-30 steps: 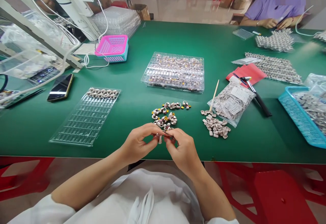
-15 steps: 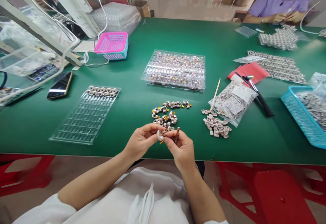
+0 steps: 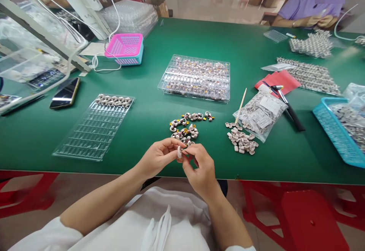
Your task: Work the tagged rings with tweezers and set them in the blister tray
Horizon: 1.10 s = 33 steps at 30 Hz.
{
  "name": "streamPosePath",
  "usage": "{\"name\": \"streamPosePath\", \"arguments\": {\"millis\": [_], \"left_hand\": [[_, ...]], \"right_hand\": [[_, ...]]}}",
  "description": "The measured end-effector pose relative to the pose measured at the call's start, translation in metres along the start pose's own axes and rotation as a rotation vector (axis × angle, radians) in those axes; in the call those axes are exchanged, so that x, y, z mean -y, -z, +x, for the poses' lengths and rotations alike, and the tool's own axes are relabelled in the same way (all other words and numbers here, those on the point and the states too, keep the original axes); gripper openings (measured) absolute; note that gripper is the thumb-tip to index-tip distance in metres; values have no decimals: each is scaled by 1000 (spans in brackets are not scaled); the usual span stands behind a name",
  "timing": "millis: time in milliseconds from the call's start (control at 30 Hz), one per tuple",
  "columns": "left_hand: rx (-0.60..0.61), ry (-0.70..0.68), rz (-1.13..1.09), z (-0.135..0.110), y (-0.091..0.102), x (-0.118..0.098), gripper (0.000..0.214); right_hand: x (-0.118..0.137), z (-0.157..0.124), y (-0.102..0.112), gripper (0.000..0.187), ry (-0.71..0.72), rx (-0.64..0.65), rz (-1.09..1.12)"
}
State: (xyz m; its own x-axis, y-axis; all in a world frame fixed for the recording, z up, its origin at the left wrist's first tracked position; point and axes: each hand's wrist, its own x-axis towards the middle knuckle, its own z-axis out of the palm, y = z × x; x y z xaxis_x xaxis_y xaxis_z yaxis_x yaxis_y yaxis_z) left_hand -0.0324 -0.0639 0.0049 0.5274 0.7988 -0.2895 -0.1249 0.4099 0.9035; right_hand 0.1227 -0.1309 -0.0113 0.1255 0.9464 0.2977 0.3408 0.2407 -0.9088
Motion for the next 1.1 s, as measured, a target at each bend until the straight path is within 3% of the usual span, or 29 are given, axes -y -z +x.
{"name": "streamPosePath", "arguments": {"millis": [100,200,433,633,867,1100], "left_hand": [[6,32,20,0,0,-3,19],[39,76,-3,0,1,-7,22],[90,201,-45,6,7,-8,39],[86,254,-77,9,8,-4,39],[114,306,-55,10,6,-4,37],[30,208,6,10,1,-2,37]], "right_hand": [[4,5,11,15,66,129,-87],[5,8,19,13,1,190,-45],[-3,5,13,13,-75,147,149],[-3,4,9,13,-1,118,52],[2,9,19,9,25,194,-71],[3,10,19,7,-111,242,-146]]}}
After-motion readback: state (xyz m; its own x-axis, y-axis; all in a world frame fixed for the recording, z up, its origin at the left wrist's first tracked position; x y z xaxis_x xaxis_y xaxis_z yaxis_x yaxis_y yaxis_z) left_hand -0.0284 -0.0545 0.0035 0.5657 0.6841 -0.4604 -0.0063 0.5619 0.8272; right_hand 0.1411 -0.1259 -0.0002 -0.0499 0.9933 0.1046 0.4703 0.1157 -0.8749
